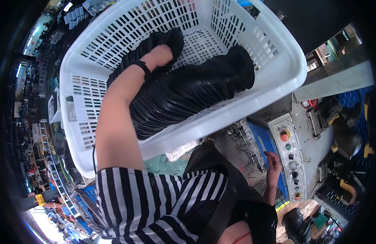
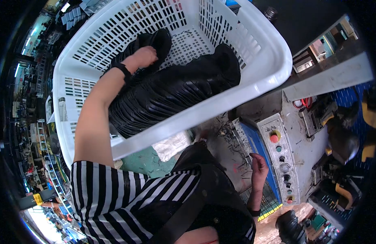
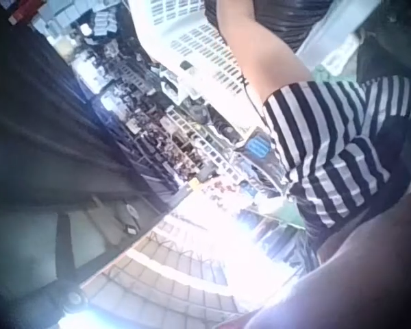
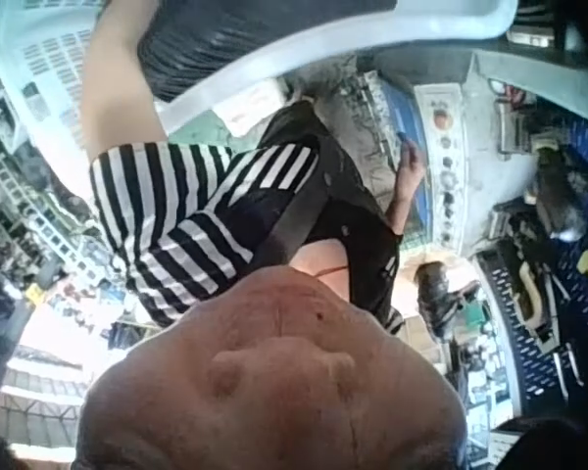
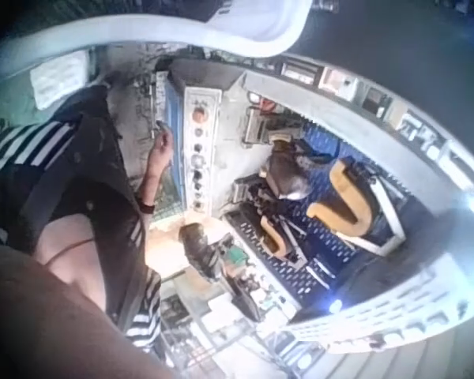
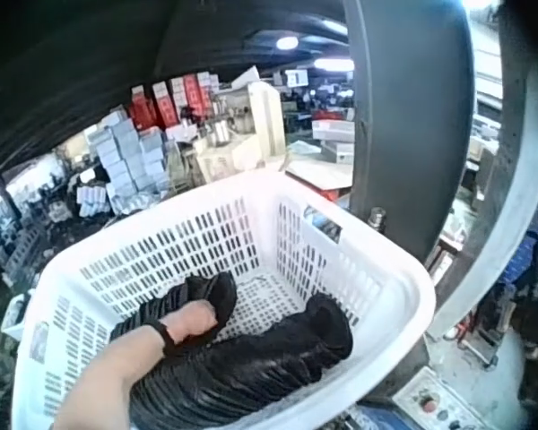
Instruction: The worker operates an industrial machine to press and shape black shoe uppers.
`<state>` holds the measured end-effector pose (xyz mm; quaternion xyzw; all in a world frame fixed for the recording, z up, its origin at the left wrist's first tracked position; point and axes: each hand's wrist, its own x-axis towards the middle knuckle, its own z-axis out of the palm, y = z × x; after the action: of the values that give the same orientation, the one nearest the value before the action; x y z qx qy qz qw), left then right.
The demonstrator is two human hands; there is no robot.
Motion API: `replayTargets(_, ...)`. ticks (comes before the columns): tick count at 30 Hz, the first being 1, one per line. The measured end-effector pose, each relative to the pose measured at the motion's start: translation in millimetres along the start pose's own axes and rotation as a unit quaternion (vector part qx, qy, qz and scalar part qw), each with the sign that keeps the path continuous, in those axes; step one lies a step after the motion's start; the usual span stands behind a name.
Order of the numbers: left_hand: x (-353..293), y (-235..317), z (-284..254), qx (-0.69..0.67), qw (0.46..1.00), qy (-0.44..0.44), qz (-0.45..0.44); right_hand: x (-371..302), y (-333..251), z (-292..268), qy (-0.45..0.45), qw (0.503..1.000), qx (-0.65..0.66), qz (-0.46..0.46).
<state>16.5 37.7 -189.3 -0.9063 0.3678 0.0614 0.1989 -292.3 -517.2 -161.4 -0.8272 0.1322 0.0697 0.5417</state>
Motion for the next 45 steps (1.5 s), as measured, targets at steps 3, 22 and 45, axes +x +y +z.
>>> replayTargets(3, 11, 3, 21, 0.113, 0.989, -0.097, -0.003, 17, -9, 11, -0.008, 1.0, -0.02, -0.02)
replayTargets(22, 11, -49, -6, -0.046, 0.988, -0.073, -0.126, 44, -17, 15, -0.095, 0.993, 0.068, -0.014)
replayTargets(45, 23, 31, -309, -0.462, 0.841, 0.28, -0.04, 37, -112, -30, -0.026, 0.983, 0.127, -0.132)
